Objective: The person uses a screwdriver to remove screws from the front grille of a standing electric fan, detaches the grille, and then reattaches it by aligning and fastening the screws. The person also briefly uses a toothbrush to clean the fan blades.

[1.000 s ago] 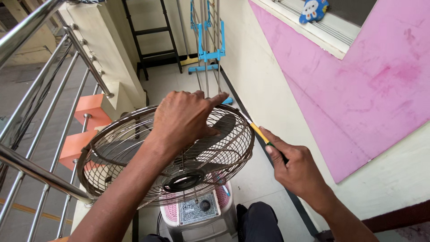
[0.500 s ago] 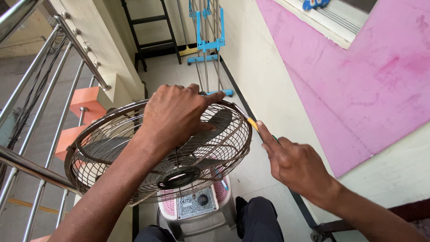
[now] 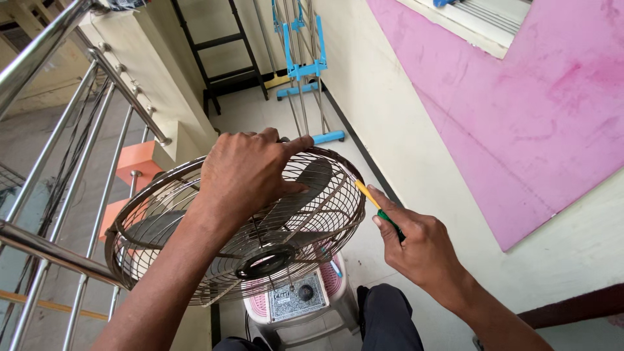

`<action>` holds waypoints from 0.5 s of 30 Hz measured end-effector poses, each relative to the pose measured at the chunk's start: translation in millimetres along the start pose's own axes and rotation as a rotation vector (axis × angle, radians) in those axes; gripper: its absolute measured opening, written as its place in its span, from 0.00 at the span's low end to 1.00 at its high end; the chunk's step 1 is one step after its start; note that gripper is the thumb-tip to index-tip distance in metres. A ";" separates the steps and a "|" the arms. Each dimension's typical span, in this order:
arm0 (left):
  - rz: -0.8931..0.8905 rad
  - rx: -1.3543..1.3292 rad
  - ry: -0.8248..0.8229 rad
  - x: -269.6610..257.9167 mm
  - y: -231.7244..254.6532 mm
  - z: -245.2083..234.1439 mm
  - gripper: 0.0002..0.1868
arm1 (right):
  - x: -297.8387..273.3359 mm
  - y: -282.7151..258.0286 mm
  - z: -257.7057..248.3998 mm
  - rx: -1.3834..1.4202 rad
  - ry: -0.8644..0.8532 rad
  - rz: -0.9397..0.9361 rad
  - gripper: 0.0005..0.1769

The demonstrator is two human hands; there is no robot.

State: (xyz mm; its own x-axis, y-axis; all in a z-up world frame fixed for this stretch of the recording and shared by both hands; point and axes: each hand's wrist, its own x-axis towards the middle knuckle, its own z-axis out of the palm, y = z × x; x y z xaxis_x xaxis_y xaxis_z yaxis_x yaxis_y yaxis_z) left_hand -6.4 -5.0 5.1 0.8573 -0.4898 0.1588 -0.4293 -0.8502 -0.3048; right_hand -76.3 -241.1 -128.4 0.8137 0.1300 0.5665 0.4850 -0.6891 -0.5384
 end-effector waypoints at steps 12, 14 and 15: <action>0.002 0.021 -0.013 -0.8 2.1 -2.9 0.38 | -39.6 101.9 46.7 0.945 0.416 0.282 0.16; -0.037 0.174 -0.133 -2.3 0.9 -3.5 0.41 | -62.0 137.5 91.7 1.096 0.529 0.548 0.17; -0.055 0.254 -0.191 -2.5 0.7 -2.9 0.42 | -78.0 152.1 121.2 1.056 0.522 0.667 0.19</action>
State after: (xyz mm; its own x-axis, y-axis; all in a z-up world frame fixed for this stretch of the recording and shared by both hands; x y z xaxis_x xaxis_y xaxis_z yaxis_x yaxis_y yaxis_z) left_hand -9.7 -5.0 7.2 0.9253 -0.3791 0.0101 -0.3168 -0.7873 -0.5290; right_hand -27.2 -269.7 -330.1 0.8877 -0.4574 0.0528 0.2529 0.3885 -0.8860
